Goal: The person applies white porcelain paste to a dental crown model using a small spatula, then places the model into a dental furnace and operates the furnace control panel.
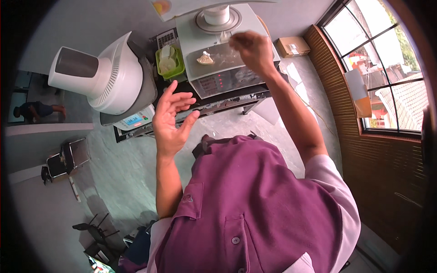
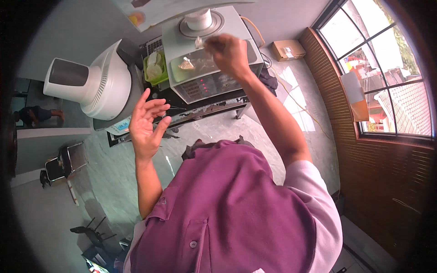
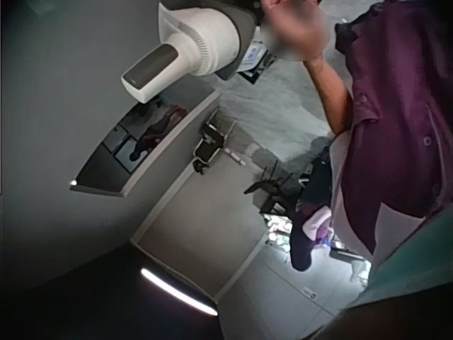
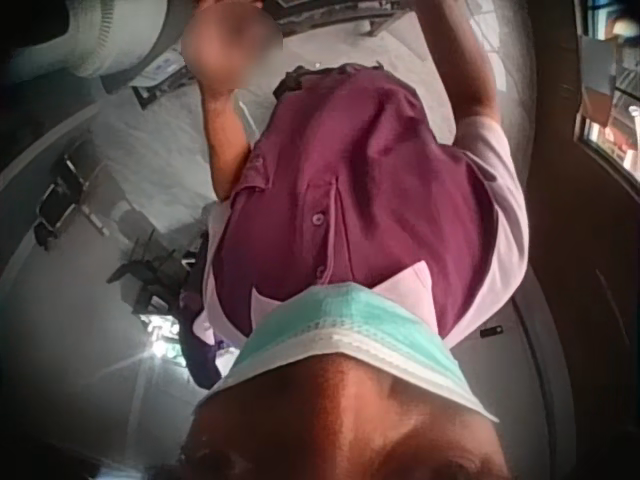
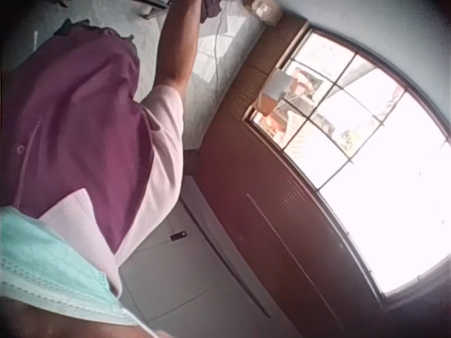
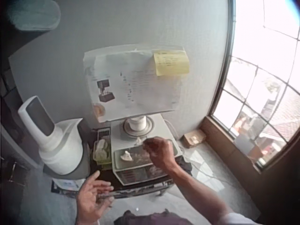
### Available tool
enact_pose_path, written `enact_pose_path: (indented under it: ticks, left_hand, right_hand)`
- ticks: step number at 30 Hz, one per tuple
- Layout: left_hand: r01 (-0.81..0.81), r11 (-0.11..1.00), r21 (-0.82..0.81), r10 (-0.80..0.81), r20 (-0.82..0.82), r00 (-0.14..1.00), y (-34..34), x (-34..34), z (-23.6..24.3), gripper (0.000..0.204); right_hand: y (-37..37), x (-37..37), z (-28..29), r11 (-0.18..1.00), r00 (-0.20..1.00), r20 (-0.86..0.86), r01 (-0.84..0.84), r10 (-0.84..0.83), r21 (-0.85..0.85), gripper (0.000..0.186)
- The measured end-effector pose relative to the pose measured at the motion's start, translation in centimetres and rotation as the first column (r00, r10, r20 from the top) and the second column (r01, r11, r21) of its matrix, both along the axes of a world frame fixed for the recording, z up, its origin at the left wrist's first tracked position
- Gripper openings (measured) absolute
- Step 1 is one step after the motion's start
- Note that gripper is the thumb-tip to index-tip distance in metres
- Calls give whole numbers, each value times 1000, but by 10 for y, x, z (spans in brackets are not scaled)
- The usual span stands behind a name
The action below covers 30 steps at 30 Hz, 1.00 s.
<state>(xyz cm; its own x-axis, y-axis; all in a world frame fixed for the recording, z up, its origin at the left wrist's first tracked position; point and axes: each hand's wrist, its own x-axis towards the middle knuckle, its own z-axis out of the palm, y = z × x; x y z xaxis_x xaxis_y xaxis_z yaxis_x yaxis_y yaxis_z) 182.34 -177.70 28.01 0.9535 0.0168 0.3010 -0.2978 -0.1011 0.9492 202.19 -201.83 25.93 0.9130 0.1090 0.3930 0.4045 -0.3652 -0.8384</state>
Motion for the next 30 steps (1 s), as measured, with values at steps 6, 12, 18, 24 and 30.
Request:
enact_pose_path:
  ticks: [6, 12, 18, 24, 30]
  left_hand:
    - [-88, 996, 16, 89, -37, 995, 30, -40, -17, 76]
    - [-205, 979, 6, 204, -116, 972, 52, -67, -33, 71]
    - [-283, 959, 21, 283, -167, 945, 61, -72, -37, 68]
    - [-259, 965, 44, 263, -158, 952, 57, -61, -40, 66]
    - [-244, 969, 45, 248, -152, 957, 51, -59, -44, 65]
  right_hand:
    - [36, 77, -7, 964, 957, 124, 256, -263, 72, 20]
    - [48, 128, -22, 948, 943, 100, 314, -318, 60, 17]
    - [59, 148, -33, 939, 938, 60, 343, -343, 8, 21]
    - [67, 154, -38, 892, 874, 212, 451, -437, -21, 24]
    - [63, 129, -33, 907, 855, 381, 411, -350, -90, 23]
